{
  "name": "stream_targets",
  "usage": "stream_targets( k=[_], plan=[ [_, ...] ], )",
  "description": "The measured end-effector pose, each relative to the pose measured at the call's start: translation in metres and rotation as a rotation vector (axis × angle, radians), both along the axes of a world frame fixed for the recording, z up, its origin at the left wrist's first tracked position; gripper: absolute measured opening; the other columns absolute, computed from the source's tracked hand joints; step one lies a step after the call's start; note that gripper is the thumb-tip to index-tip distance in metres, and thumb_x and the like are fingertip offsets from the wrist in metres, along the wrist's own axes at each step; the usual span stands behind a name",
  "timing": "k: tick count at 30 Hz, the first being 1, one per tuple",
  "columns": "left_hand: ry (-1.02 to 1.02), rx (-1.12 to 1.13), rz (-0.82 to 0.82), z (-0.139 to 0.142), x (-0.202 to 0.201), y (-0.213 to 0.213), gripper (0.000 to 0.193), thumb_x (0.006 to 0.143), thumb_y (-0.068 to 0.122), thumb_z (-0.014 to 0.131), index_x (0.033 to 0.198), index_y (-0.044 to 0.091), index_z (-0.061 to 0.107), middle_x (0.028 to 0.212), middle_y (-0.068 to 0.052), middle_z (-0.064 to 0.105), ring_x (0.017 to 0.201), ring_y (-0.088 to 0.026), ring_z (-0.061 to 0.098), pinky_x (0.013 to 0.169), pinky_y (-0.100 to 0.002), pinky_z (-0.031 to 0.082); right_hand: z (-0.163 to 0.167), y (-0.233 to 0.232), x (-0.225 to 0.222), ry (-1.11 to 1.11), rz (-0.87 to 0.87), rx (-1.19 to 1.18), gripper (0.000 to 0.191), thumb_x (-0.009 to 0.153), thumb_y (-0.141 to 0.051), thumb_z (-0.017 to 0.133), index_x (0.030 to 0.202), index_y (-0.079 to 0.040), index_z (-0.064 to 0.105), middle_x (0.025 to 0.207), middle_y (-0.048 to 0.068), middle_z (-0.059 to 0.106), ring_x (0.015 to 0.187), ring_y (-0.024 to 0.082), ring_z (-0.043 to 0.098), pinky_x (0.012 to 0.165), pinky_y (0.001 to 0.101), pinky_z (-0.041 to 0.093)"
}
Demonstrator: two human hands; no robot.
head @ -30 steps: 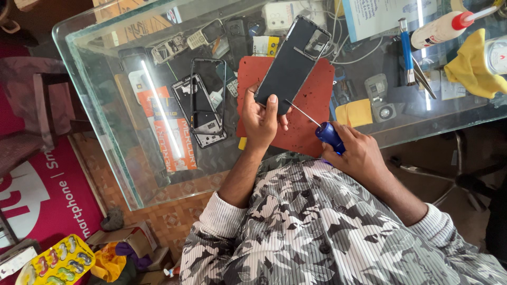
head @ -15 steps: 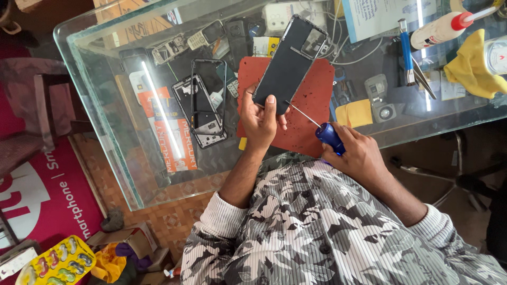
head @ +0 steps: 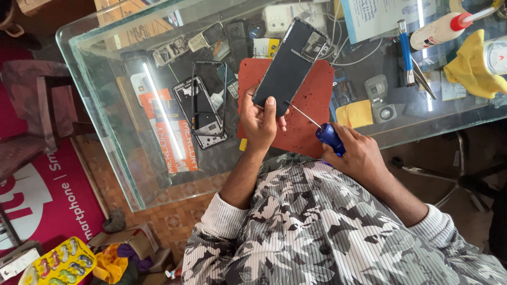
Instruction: The person uses a blue screwdriver to remove screws from a smartphone frame and then from the back cover. The person holds the frame and back cover while unscrewing multiple fasteners at different positions.
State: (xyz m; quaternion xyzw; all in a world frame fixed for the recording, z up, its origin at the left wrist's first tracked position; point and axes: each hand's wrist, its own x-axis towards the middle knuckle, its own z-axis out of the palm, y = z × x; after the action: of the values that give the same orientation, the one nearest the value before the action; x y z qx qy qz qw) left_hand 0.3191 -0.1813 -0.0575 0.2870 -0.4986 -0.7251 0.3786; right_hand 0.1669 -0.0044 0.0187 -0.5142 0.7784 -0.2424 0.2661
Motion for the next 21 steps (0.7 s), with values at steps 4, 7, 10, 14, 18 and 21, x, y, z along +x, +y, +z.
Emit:
stream_targets(
  k=[4, 7, 10, 14, 18, 21],
  plan=[
    [-0.001, -0.004, -0.002, 0.0022, 0.0008, 0.0005, 0.034, 0.108, 0.013, 0.055, 0.134, -0.005, 0.043, 0.083, -0.018, 0.069, 0.052, -0.014, 0.062, 0.044, -0.028, 0.053, 0.0023, -0.0004, 0.0004, -0.014, -0.013, 0.018, 0.047, 0.086, -0.021, 0.072, 0.125, 0.004, 0.06, 0.092, 0.022, 0.071, 0.077, 0.04, 0.073, 0.067, 0.0471, 0.059],
    [-0.008, -0.007, -0.006, 0.003, 0.0008, 0.0003, 0.035, 0.108, 0.014, 0.055, 0.134, -0.005, 0.043, 0.083, -0.017, 0.069, 0.052, -0.013, 0.063, 0.044, -0.027, 0.053, 0.0026, -0.0006, 0.0014, -0.005, -0.024, 0.008, 0.048, 0.086, -0.021, 0.072, 0.126, 0.003, 0.061, 0.093, 0.022, 0.071, 0.077, 0.04, 0.073, 0.068, 0.0472, 0.059],
    [-0.001, -0.004, -0.006, 0.0033, 0.0016, -0.0007, 0.034, 0.108, 0.014, 0.054, 0.135, -0.006, 0.044, 0.082, -0.017, 0.069, 0.052, -0.014, 0.062, 0.043, -0.028, 0.053, 0.0015, -0.0001, 0.0012, 0.007, -0.025, 0.018, 0.048, 0.086, -0.022, 0.073, 0.126, 0.003, 0.061, 0.092, 0.022, 0.071, 0.078, 0.041, 0.073, 0.068, 0.0475, 0.059],
    [0.016, 0.009, -0.009, 0.0026, 0.0016, -0.0007, 0.035, 0.108, 0.013, 0.055, 0.135, -0.006, 0.043, 0.083, -0.018, 0.07, 0.052, -0.014, 0.063, 0.043, -0.028, 0.053, -0.0029, 0.0012, 0.0008, 0.022, 0.006, 0.006, 0.05, 0.085, -0.023, 0.074, 0.125, 0.004, 0.06, 0.096, 0.022, 0.072, 0.076, 0.04, 0.073, 0.067, 0.047, 0.06],
    [0.029, 0.03, -0.012, 0.004, 0.0008, 0.0007, 0.036, 0.108, 0.013, 0.055, 0.136, -0.006, 0.042, 0.083, -0.018, 0.07, 0.052, -0.014, 0.062, 0.044, -0.028, 0.053, -0.0055, 0.0016, 0.0012, 0.042, 0.018, 0.014, 0.051, 0.084, -0.023, 0.074, 0.125, 0.004, 0.06, 0.096, 0.022, 0.072, 0.076, 0.04, 0.073, 0.066, 0.0471, 0.06],
    [0.014, 0.034, -0.014, 0.0093, 0.0037, 0.0007, 0.036, 0.108, 0.012, 0.055, 0.136, -0.006, 0.043, 0.083, -0.018, 0.07, 0.052, -0.014, 0.062, 0.044, -0.028, 0.053, -0.0018, 0.0028, 0.0029, 0.038, 0.021, 0.005, 0.051, 0.085, -0.023, 0.074, 0.126, 0.005, 0.059, 0.096, 0.023, 0.072, 0.077, 0.04, 0.074, 0.067, 0.0468, 0.06]
  ],
)
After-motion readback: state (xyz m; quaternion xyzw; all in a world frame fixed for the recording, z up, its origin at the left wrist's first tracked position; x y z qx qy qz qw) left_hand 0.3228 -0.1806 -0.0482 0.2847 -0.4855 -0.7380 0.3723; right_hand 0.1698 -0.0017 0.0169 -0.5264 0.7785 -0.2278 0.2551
